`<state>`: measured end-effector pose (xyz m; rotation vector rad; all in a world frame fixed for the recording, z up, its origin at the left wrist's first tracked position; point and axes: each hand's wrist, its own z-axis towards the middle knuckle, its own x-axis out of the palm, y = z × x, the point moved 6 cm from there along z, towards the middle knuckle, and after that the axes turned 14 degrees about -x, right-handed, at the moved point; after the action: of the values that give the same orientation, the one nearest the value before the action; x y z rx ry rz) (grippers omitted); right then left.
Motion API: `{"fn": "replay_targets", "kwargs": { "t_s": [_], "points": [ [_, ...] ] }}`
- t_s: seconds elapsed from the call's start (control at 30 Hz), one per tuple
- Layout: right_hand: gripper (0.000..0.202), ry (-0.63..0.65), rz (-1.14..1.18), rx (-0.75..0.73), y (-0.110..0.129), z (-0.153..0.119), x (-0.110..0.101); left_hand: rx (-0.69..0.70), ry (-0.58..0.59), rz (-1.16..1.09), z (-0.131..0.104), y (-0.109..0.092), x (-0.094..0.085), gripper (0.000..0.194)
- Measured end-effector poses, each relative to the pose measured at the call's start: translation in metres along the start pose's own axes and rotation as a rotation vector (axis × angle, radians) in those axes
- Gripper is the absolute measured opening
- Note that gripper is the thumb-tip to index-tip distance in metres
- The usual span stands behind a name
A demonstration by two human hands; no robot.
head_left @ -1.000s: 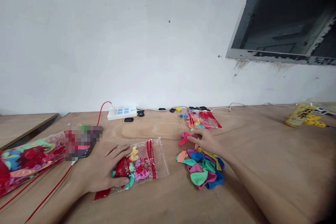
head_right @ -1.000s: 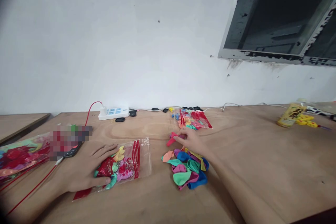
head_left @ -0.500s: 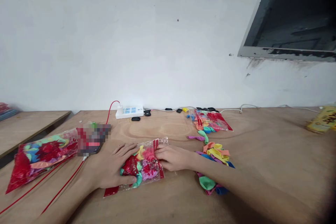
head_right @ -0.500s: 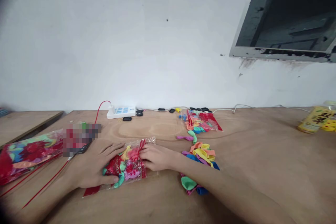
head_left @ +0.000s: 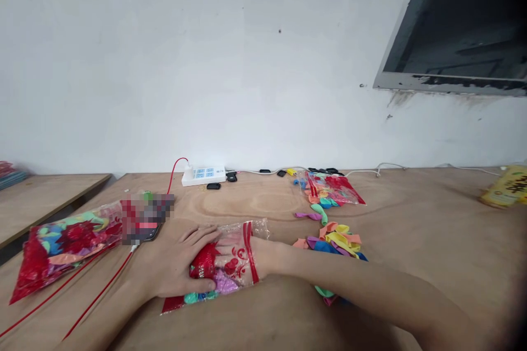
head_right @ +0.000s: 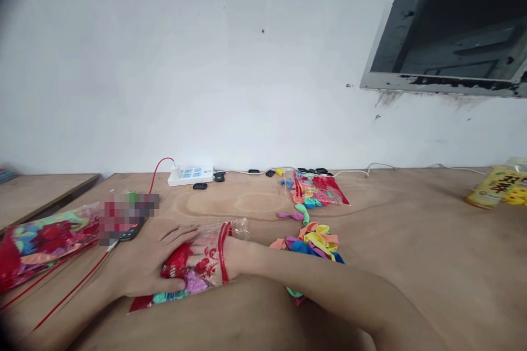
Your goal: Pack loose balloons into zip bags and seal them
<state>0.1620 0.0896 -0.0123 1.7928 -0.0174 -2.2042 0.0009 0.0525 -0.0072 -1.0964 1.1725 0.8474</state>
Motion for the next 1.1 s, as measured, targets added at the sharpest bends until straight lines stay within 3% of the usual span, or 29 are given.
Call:
{"fn": "replay_targets", "kwargs": {
  "t_s": [0.17, 0.33, 0.4, 0.5, 0.57, 0.73, 0.83, 1.0, 1.1],
  "points": [
    [0.046, -0.070, -0.014, -0.010, 0.024, -0.048, -0.038, -0.031, 0.036, 0.001, 0.001, -0.003, 0.001, 0.107],
    [0.069, -0.204, -0.035, 0.293, 0.023, -0.122, -0.068, -0.042, 0.055, -0.015, 0.001, -0.005, 0.000, 0.109],
    [0.063, -0.284, -0.100, 0.394, 0.015, -0.156, -0.075, -0.042, 0.053, -0.025, 0.001, -0.005, -0.001, 0.109],
    [0.038, -0.386, -0.211, 0.535, 0.001, -0.204, -0.084, -0.036, 0.050, -0.024, 0.001, -0.005, -0.002, 0.109],
    [0.027, -0.332, -0.196, 0.642, -0.007, -0.225, -0.083, -0.032, 0.051, -0.013, 0.001, -0.004, -0.001, 0.109],
    [0.026, -0.157, -0.060, 0.748, -0.011, -0.236, -0.074, -0.030, 0.044, -0.002, 0.002, -0.001, 0.002, 0.108],
    [0.016, -0.199, -0.059, 0.745, -0.010, -0.236, -0.075, -0.023, 0.046, 0.006, 0.002, 0.000, 0.005, 0.108],
    [0.030, -0.324, -0.055, 0.822, -0.009, -0.251, -0.089, -0.020, 0.033, 0.017, 0.003, 0.001, 0.004, 0.105],
    [0.034, -0.288, -0.028, 0.843, -0.006, -0.255, -0.091, -0.015, 0.035, 0.028, 0.002, 0.001, 0.003, 0.104]
  ]
}}
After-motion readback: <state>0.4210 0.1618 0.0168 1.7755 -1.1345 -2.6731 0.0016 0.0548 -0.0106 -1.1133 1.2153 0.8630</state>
